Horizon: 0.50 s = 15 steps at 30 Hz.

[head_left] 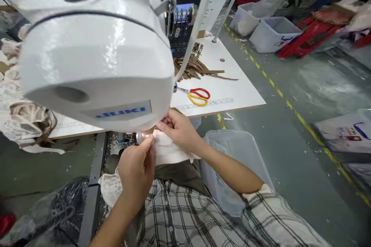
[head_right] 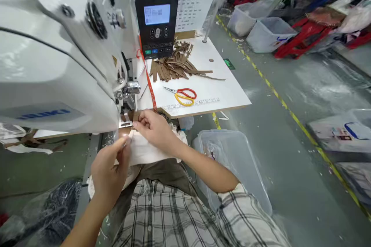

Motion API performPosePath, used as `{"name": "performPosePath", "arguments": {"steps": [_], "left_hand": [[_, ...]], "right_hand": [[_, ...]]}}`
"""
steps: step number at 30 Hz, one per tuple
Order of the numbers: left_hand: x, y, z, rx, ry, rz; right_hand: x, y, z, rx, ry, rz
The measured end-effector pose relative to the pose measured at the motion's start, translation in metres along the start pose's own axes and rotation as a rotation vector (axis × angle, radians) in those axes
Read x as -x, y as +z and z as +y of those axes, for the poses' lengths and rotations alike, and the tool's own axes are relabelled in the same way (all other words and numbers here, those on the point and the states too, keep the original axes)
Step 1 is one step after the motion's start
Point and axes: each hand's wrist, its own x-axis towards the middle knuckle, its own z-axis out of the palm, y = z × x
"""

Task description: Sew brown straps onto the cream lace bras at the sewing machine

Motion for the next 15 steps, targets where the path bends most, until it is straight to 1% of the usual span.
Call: {"name": "performPosePath", "arguments": {"steps": [4, 10, 15], "left_hand": [[-0.005, 0.0, -0.004, -0.117, 0.045, -0.049], [-0.011, -0.003, -0.009, -0.161, 0.007, -0.052], [-0.013, -0.005, -0.012, -0.201, -0.011, -0.052]], "right_hand": [[-0.018, -0.005, 0.002, -0.008, -0.02, -0.048], [-0.038, -0.006, 0.0, 0.058, -0.082, -0.093], [-0.048, -0.002, 0.002, 0.022, -0.028, -0.114]]}}
